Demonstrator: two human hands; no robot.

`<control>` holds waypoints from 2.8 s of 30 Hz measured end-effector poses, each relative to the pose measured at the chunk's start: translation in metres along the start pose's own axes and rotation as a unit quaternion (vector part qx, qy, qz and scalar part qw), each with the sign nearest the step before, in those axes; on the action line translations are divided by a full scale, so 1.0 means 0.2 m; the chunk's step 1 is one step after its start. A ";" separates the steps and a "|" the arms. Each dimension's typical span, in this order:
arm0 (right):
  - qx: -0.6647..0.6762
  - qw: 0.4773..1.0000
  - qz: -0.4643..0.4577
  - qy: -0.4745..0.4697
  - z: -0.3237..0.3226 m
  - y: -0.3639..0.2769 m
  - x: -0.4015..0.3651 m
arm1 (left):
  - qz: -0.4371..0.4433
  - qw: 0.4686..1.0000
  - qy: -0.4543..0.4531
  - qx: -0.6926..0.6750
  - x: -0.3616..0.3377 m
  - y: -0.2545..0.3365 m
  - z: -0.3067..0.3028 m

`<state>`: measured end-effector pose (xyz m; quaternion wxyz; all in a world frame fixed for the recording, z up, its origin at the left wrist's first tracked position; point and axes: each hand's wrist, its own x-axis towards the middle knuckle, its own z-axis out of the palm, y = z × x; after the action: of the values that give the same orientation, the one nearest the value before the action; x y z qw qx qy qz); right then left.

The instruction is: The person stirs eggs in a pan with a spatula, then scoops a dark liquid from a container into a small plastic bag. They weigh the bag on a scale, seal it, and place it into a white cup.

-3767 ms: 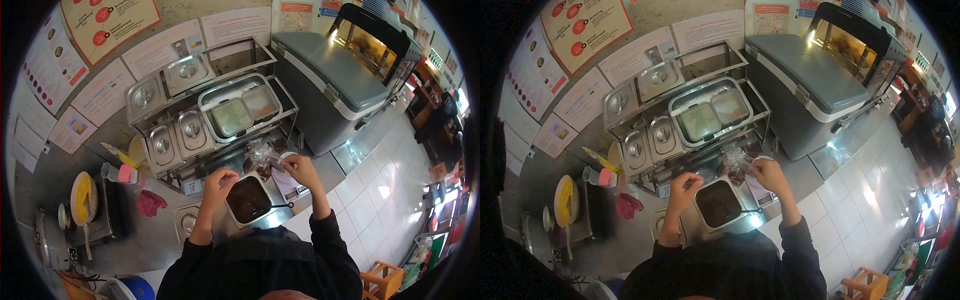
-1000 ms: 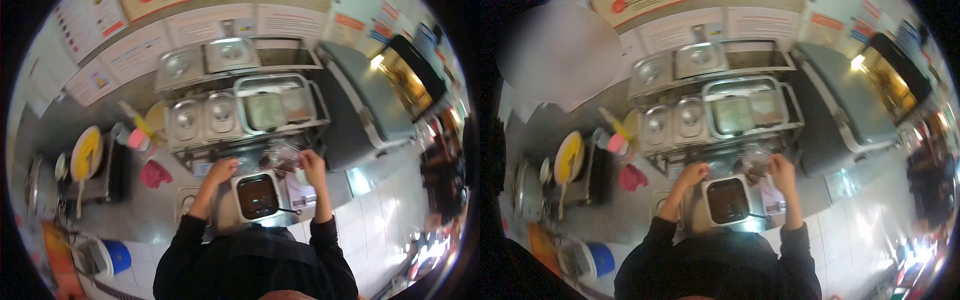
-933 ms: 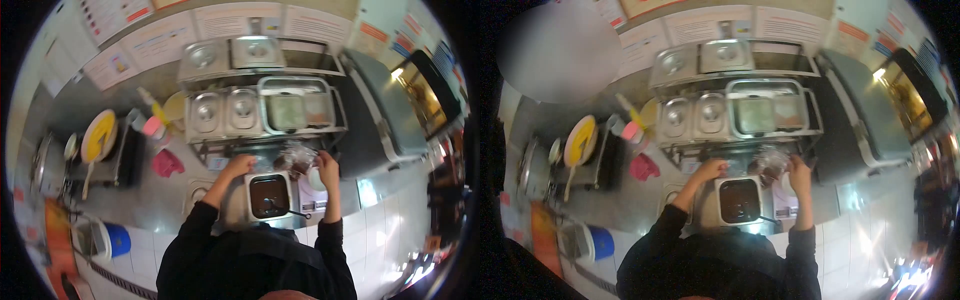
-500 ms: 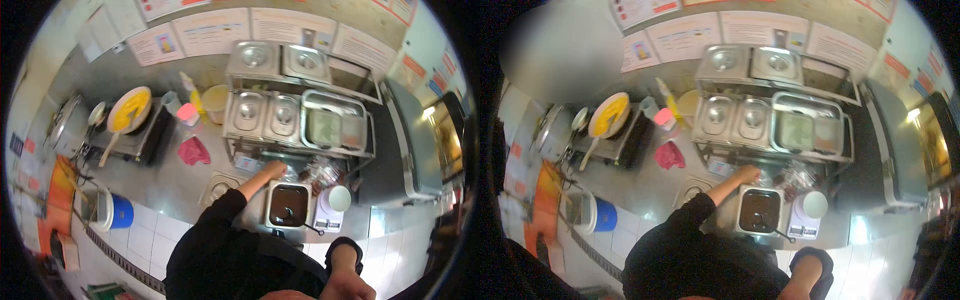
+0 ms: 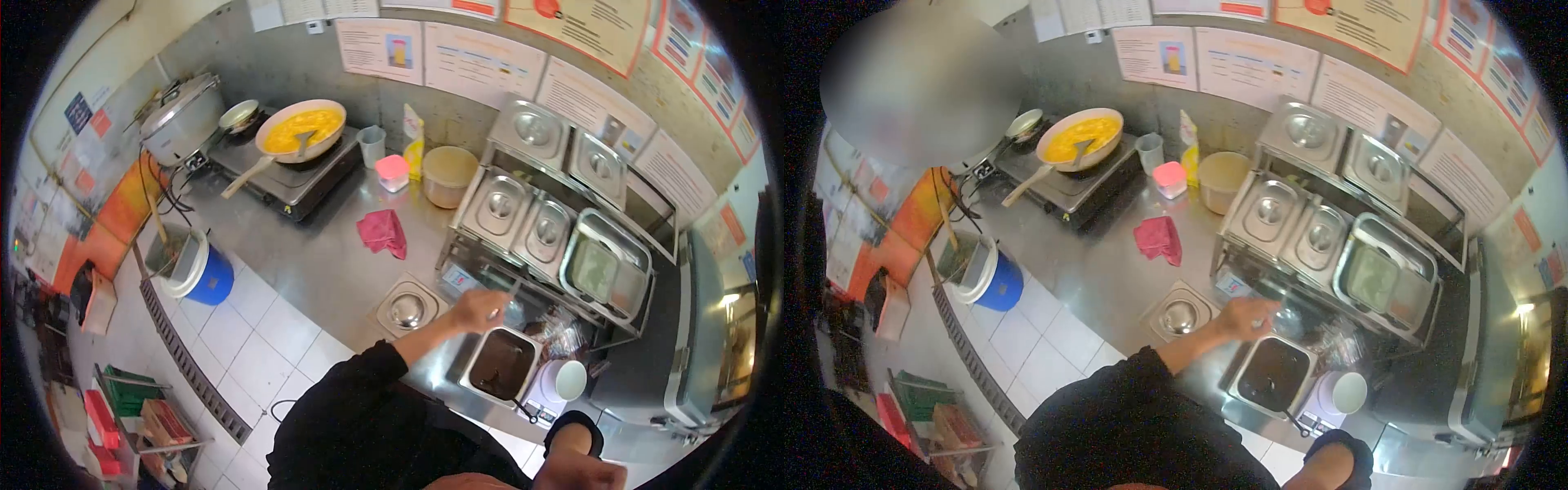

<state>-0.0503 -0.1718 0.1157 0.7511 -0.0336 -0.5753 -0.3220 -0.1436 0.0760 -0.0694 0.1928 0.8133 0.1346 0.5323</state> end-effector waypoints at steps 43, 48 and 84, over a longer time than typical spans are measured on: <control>-0.120 0.433 0.222 -0.865 3.22 1.24 -1.61 | -0.547 0.742 -0.172 -0.348 -0.28 -1.35 -3.17; -0.150 0.482 0.233 -0.831 3.36 1.18 -1.82 | -0.547 0.737 -0.204 -0.339 -0.22 -1.34 -3.19; -0.302 0.252 0.188 -0.900 3.26 1.50 -1.25 | -0.597 0.599 0.047 -0.531 -0.33 -1.28 -3.02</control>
<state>-0.4751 0.4512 0.2101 -0.2781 -0.6334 -0.7173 -0.0831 -0.7277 0.3786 -0.0236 0.8587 0.2796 0.2932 0.3138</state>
